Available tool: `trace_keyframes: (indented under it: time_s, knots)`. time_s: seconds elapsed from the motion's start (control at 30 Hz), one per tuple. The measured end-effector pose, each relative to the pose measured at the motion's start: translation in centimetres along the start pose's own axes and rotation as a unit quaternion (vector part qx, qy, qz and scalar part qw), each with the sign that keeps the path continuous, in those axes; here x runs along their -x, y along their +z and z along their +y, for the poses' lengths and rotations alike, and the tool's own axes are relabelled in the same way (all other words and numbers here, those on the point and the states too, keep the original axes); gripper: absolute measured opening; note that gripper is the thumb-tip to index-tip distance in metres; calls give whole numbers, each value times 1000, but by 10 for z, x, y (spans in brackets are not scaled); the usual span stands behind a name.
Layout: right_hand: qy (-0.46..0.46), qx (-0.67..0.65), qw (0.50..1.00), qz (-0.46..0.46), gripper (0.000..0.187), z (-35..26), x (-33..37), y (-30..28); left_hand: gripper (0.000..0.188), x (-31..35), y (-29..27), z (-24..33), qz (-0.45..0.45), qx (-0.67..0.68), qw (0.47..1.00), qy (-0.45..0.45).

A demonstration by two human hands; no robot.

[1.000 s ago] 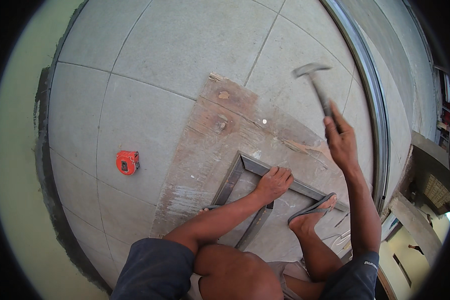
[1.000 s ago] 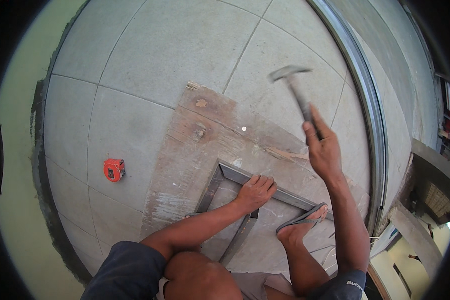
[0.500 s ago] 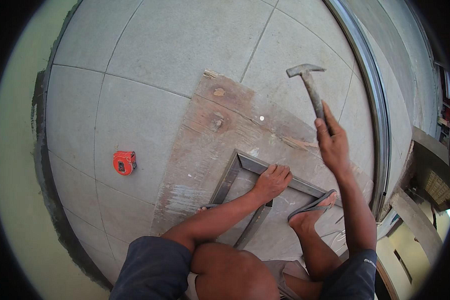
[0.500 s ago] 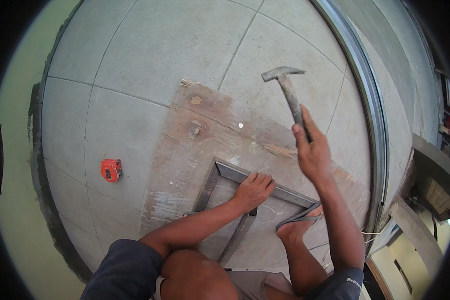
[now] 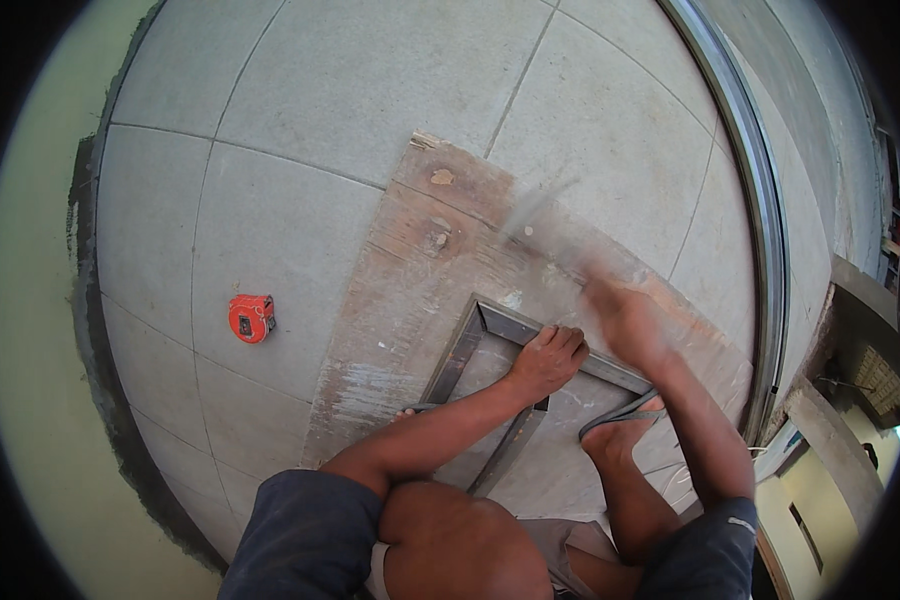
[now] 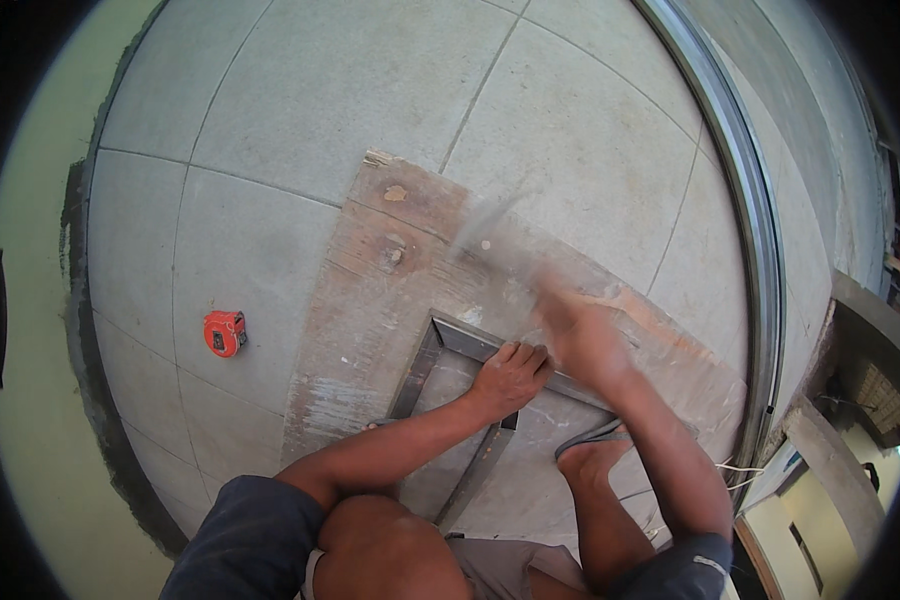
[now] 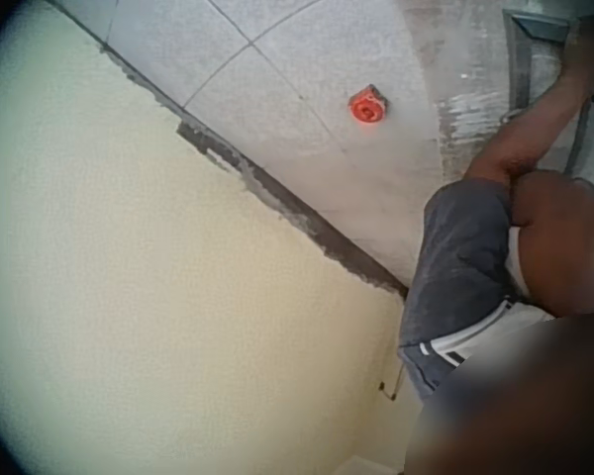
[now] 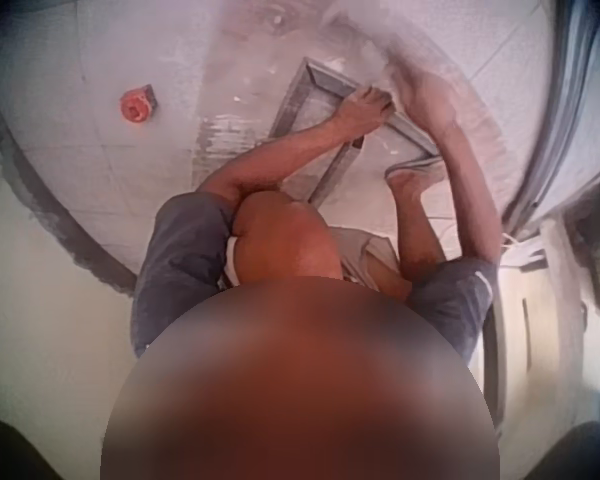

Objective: Measuring and hammering aluminum frame components to assemble a structure.

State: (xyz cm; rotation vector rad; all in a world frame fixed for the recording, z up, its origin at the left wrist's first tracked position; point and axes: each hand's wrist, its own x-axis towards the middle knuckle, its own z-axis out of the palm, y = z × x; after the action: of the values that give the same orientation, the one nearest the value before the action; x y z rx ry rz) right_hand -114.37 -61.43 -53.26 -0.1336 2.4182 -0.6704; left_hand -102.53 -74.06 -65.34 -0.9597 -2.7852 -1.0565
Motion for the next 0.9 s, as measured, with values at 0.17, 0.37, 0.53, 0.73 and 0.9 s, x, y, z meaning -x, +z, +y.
trace_keyframes:
  time_s: [0.17,0.37,0.53,0.73,0.9]
  knots:
    - [-2,22,986,-168,49,-5,-8,-40,25,-3,-5,5,-39,16,999,0]
    - [129,-158,970,131,50,-1,-3,-30,27,-5,-9,1,-19,1,1000,2]
    - [29,13,983,-183,52,-27,14,-33,28,9,9,9,-51,84,993,-61]
    - [167,-175,965,100,51,-18,8,-38,31,-3,-7,1,-38,11,999,9]
    - [10,50,983,-176,52,-9,17,-13,25,17,13,-1,-47,70,996,-24]
